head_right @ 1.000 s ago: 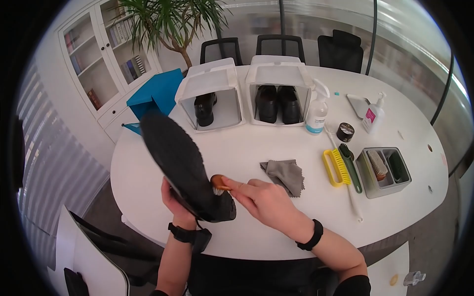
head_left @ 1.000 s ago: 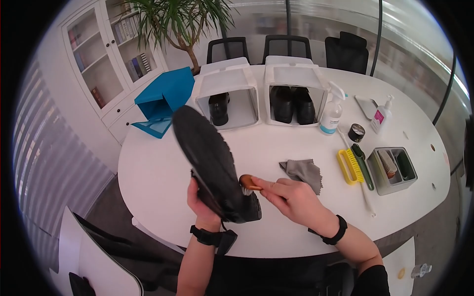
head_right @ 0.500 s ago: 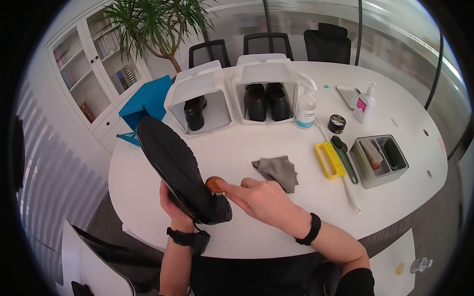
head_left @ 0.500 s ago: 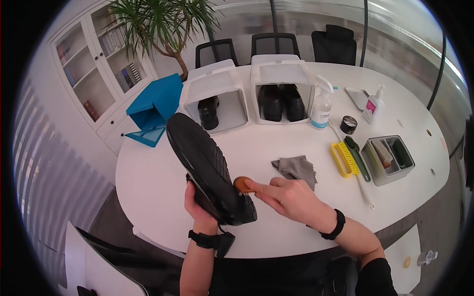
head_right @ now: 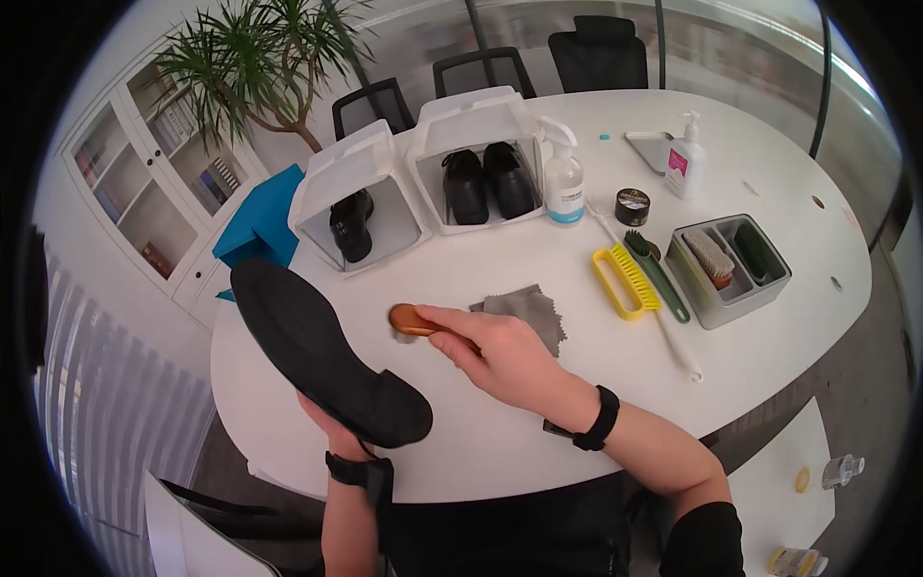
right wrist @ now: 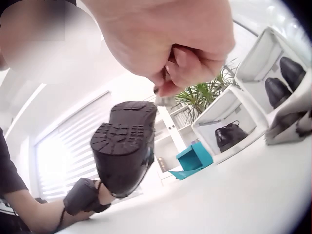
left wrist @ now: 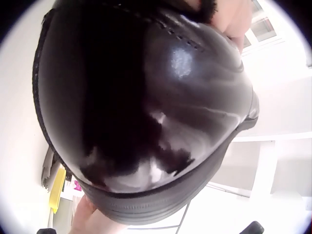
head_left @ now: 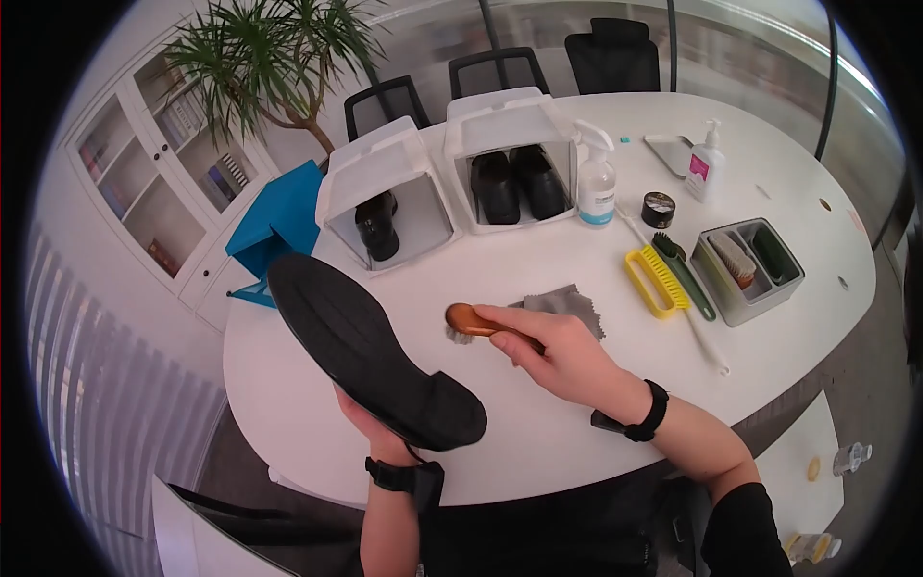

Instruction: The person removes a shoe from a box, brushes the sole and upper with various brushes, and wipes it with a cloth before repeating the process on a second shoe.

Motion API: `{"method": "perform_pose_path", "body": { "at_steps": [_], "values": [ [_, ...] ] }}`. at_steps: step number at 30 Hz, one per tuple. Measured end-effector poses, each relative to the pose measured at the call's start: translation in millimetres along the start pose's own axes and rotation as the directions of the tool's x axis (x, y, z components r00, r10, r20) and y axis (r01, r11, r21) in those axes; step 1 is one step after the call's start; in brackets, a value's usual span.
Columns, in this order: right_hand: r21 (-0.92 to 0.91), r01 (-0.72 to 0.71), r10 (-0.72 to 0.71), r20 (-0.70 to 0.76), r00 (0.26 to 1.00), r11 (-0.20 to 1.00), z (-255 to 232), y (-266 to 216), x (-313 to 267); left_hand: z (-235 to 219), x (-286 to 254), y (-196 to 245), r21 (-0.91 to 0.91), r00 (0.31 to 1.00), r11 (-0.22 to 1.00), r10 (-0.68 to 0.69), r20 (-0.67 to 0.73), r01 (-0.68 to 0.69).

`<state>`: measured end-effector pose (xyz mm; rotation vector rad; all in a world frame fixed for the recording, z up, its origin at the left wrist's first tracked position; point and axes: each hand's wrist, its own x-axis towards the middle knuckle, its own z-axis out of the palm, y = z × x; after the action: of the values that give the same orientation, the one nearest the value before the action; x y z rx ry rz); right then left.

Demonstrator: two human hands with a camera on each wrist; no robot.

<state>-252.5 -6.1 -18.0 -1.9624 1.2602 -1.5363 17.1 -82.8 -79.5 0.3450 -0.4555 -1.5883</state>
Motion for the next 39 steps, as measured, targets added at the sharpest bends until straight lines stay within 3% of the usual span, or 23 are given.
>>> {"method": "perform_pose_path", "body": {
  "at_steps": [1, 3, 4, 6, 8, 10, 12, 15, 17, 20, 21, 22, 24, 25, 26, 29, 30, 32, 33, 34, 36, 38, 39],
  "values": [
    [0.008, -0.004, 0.004, 0.003, 1.000, 1.000, 2.8, -2.1, -1.9, -5.4, 0.5, 2.8, 0.006, 1.000, 1.000, 0.002, -0.008, -0.002],
    [0.040, 0.231, -0.233, 0.051, 0.971, 0.972, 5.8, -5.2, -2.9, -7.9, 6.4, 5.9, -0.089, 0.992, 0.994, -0.049, 0.115, 0.060],
    [0.040, 0.231, -0.233, 0.047, 0.971, 0.972, 6.4, -7.9, -4.3, -7.4, 6.1, 6.0, -0.087, 0.992, 0.994, -0.051, 0.118, 0.061],
    [-0.050, 0.262, -0.240, 0.265, 0.934, 0.964, 9.8, -14.0, -9.6, 2.5, 0.7, 6.2, -0.058, 0.998, 0.996, -0.061, 0.035, 0.063],
    [0.062, 0.214, -0.223, 0.304, 0.926, 0.975, 11.9, -12.9, -11.1, -4.9, 1.9, 10.1, -0.065, 0.996, 0.995, -0.071, 0.046, 0.074],
    [0.260, 0.179, -0.283, 0.452, 0.846, 0.949, 3.6, -10.3, -6.0, -8.2, 4.4, 15.0, -0.071, 0.995, 0.994, -0.073, 0.065, 0.077],
    [0.312, 0.183, -0.317, 0.460, 0.830, 0.932, -2.5, -6.4, -2.0, -3.5, 6.4, 19.1, -0.031, 0.996, 0.999, 0.017, -0.089, -0.020],
    [0.408, 0.108, -0.296, 0.431, 0.852, 0.907, -2.3, -3.0, -1.4, -7.7, -3.2, 21.4, -0.034, 1.000, 0.999, -0.023, 0.003, 0.023],
    [0.392, -0.087, -0.147, 0.528, 0.836, 0.916, 2.3, -9.4, -0.5, -7.8, -2.9, 15.0, -0.032, 1.000, 0.999, -0.011, -0.003, 0.011],
    [0.324, -0.025, -0.146, 0.489, 0.860, 0.946, 16.3, -13.6, 2.1, -5.5, -4.5, 9.1, -0.032, 0.999, 0.999, -0.039, -0.005, 0.039],
    [0.261, 0.124, -0.213, 0.346, 0.914, 0.957, 19.7, -13.3, 3.2, -3.5, -6.2, 7.3, -0.041, 0.997, 0.996, -0.074, 0.000, 0.074],
    [0.261, 0.119, -0.208, 0.347, 0.915, 0.958, 17.6, -13.4, 2.7, 0.6, -6.4, 4.5, -0.041, 0.997, 0.996, -0.078, -0.003, 0.078],
    [0.231, -0.021, -0.071, 0.382, 0.922, 0.973, 13.5, -13.8, 2.7, 9.9, -4.3, 2.7, -0.002, 0.995, 0.999, -0.035, -0.091, 0.035],
    [0.289, 0.109, -0.199, 0.304, 0.932, 0.951, 15.6, -4.6, 0.9, 8.2, -2.2, 5.3, 0.002, 0.996, 1.000, -0.029, -0.089, 0.029],
    [0.295, 0.114, -0.206, 0.304, 0.930, 0.949, 9.4, -2.6, 2.1, 3.6, 0.1, 8.6, -0.028, 0.998, 1.000, 0.003, -0.055, -0.004],
    [0.143, 0.178, -0.228, 0.630, 0.742, 0.974, -26.4, 11.8, 9.3, -10.4, 2.9, 23.9, -0.071, 0.998, 0.995, 0.068, 0.000, -0.067],
    [0.145, 0.190, -0.239, 0.631, 0.738, 0.971, -34.8, 13.2, 9.5, -14.3, 5.0, 27.7, -0.087, 0.995, 0.992, 0.095, 0.028, -0.092],
    [0.103, -0.024, -0.049, 0.645, 0.763, 0.994, -45.3, 6.3, 13.8, -24.6, 10.2, 28.8, -0.056, 0.989, 0.989, 0.142, 0.050, -0.139],
    [0.141, -0.110, 0.004, 0.599, 0.801, 0.984, -45.5, 0.0, 15.3, -25.2, 14.7, 27.2, -0.049, 0.988, 0.987, 0.154, -0.005, -0.154],
    [0.145, -0.085, -0.020, 0.605, 0.796, 0.986, -39.6, -1.3, 17.7, -25.1, 18.8, 24.2, -0.045, 0.984, 0.984, 0.168, -0.058, -0.171],
    [0.285, -0.085, -0.055, 0.451, 0.891, 0.955, -29.6, -2.3, 14.7, -5.8, 9.8, 15.1, 0.017, 0.964, 0.974, 0.225, -0.139, -0.225],
    [0.278, 0.060, -0.191, 0.473, 0.860, 0.959, -20.5, -7.9, 12.3, -1.5, 2.5, 10.1, -0.121, 0.997, 0.991, 0.052, -0.055, -0.058],
    [0.320, 0.055, -0.227, 0.532, 0.816, 0.946, -17.7, -10.9, 11.2, 2.1, 0.9, 8.8, -0.158, 1.000, 0.987, 0.019, -0.016, -0.021]
  ]
}}
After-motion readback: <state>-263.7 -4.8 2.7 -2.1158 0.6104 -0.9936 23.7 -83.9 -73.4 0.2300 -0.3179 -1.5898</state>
